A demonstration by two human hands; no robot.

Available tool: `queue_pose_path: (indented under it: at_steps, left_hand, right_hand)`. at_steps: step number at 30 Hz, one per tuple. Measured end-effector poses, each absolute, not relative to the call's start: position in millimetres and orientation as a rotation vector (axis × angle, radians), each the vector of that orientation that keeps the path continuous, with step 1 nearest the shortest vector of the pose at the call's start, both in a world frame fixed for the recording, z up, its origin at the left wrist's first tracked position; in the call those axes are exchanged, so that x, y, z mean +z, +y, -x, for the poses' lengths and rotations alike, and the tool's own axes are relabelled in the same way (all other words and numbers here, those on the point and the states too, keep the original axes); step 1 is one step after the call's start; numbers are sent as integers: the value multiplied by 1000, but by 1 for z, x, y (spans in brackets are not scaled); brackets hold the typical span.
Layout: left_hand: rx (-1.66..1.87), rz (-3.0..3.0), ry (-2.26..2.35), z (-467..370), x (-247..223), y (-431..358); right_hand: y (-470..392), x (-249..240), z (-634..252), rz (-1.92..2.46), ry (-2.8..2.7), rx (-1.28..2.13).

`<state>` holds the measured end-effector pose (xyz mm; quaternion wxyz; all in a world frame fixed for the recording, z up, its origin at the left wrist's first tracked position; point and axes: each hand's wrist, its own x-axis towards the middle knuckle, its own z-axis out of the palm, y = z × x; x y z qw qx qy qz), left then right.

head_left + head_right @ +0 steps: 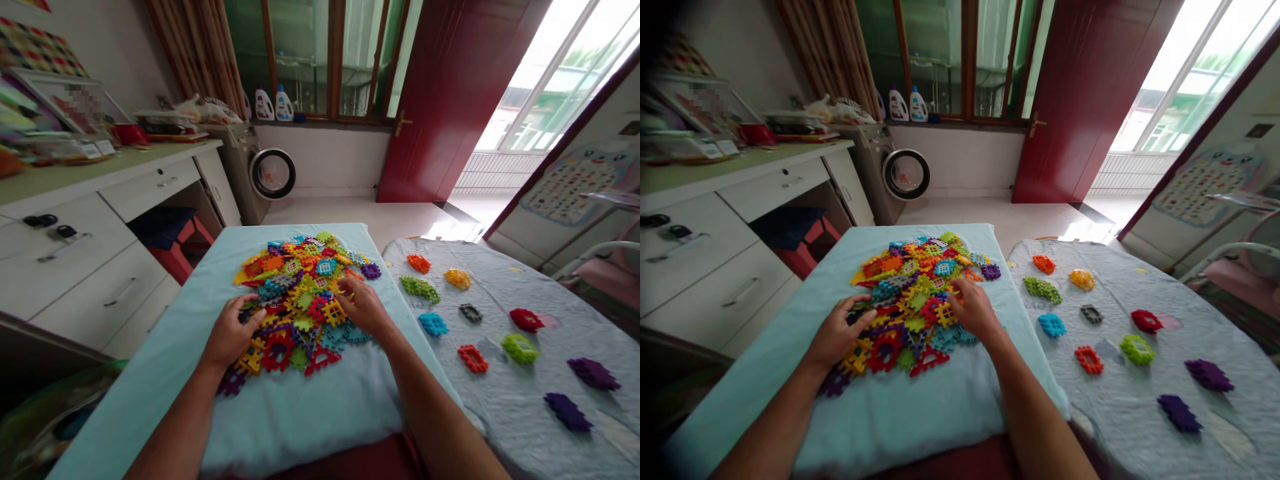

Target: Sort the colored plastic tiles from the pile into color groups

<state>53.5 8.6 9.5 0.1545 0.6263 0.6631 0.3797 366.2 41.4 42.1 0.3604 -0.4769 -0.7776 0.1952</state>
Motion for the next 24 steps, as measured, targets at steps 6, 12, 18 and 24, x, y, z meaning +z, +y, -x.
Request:
queue_pose_path:
  at_steps: [6,12,18,24]
  left_hand:
    - [996,-1941,1796,-57,8,4]
    - [987,-1956,1799,-57,4,4]
    - [1021,-1931,1935,-58,3,5]
    - [1031,-1903,2112,-57,2,7]
  right_hand:
    - [48,10,-370,1368,-1818,422]
    - [46,4,-370,1374,-1871,373]
    - [39,10,-367,1310,-2040,356]
    - [27,19,-364,1219,-2213,345]
